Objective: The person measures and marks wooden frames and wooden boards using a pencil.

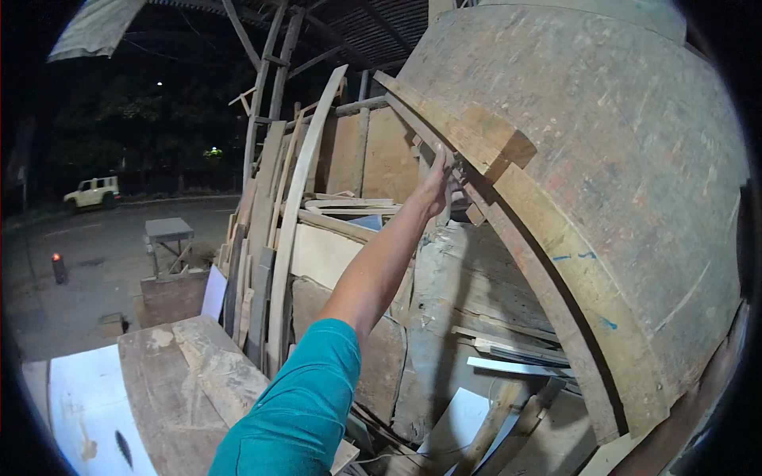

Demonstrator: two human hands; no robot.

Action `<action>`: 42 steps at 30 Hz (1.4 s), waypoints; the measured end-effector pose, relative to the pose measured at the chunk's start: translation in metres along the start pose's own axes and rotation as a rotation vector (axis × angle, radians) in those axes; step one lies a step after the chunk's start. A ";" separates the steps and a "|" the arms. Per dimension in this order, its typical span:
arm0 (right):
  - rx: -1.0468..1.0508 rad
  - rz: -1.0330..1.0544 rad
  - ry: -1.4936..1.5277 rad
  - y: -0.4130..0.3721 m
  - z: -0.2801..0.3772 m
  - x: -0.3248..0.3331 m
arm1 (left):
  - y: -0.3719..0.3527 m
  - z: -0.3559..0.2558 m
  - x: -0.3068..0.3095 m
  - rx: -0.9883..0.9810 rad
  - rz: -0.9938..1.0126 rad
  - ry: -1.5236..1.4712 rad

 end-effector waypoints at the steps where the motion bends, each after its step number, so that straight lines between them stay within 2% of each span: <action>1: 0.045 0.028 -0.043 0.000 0.016 -0.004 | -0.006 -0.006 -0.009 -0.019 -0.044 -0.069; 4: 0.164 0.095 -0.214 -0.009 0.061 -0.016 | -0.021 -0.015 -0.027 -0.079 0.031 -0.073; 5: 0.199 0.112 -0.321 -0.013 0.075 -0.022 | -0.002 0.004 -0.008 0.003 -0.012 -0.052; 6: 0.235 0.130 -0.426 -0.015 0.087 -0.027 | -0.002 0.005 -0.007 0.005 0.012 -0.052; 8: 0.225 0.283 -0.250 0.007 0.098 -0.039 | 0.002 -0.009 -0.023 -0.022 0.070 -0.050; 9: 0.219 0.353 -0.161 0.027 0.101 -0.038 | 0.009 -0.022 -0.050 -0.043 0.107 -0.147; 10: 0.200 0.353 -0.160 0.057 0.102 -0.029 | 0.011 -0.032 -0.074 0.009 0.139 -0.200; 12: 0.108 0.362 -0.189 0.100 0.089 -0.009 | 0.023 -0.008 -0.079 0.037 0.093 -0.306; 13: 0.087 0.366 -0.189 0.117 0.085 0.000 | 0.053 0.012 -0.077 0.116 0.260 -0.376; 14: 0.152 0.336 -0.219 0.107 0.088 0.005 | 0.019 0.015 -0.093 0.113 0.102 -0.527; 15: 0.216 0.304 -0.250 0.097 0.092 0.011 | 0.007 0.026 -0.099 0.102 0.170 -0.579; 16: 0.219 0.255 -0.261 0.086 0.082 0.034 | -0.011 0.037 -0.096 0.092 0.191 -0.614; 18: 0.013 0.195 -0.045 0.043 0.046 0.072 | -0.058 0.057 -0.089 0.080 0.190 -0.662; 19: 0.069 0.168 -0.230 0.034 0.031 0.111 | -0.083 0.076 -0.074 0.113 0.125 -0.565; 21: 0.086 -0.065 -0.394 0.000 -0.025 0.194 | -0.145 0.093 -0.043 0.135 -0.139 -0.242; 22: 0.088 -0.093 -0.522 -0.015 -0.064 0.240 | -0.173 0.092 -0.041 0.077 -0.163 -0.225; 24: 0.275 0.021 -0.901 -0.053 -0.126 0.309 | -0.229 0.095 -0.028 0.021 -0.212 -0.148; 26: 0.450 0.197 -1.119 -0.074 -0.183 0.324 | -0.282 0.103 -0.008 0.027 -0.262 -0.032; 27: 0.377 0.292 -1.097 -0.083 -0.209 0.308 | -0.303 0.124 0.016 0.058 -0.382 0.001; 29: 0.011 0.451 -0.896 -0.099 -0.258 0.232 | -0.360 0.106 0.015 0.070 -0.501 0.159; 31: -0.192 0.619 -0.737 -0.125 -0.288 0.144 | -0.404 0.128 0.051 0.196 -0.617 0.433; 33: -0.291 0.791 -0.596 -0.169 -0.311 0.059 | -0.447 0.094 0.040 -0.059 -0.628 0.239; 36: -0.336 1.013 -0.393 -0.240 -0.322 -0.046 | -0.515 0.055 0.049 -0.243 -0.665 0.260; 38: -0.336 1.130 -0.257 -0.273 -0.327 -0.103 | -0.568 0.047 0.070 -0.201 -0.773 0.358; 39: -0.453 1.159 -0.226 -0.223 -0.380 -0.098 | -0.482 0.066 -0.009 -0.091 -0.814 0.434; 42: -0.504 1.217 -0.048 -0.234 -0.384 -0.146 | -0.518 0.031 -0.057 -0.204 -0.996 0.539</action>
Point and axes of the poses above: each hand's wrist, its own y-axis towards the middle knuckle, its own x-axis out of the back of the hand, z = x × y, the point moved 9 cm from there along y, towards the middle knuckle, and after that the axes turned 1 degree about y, right-handed, at the moved point
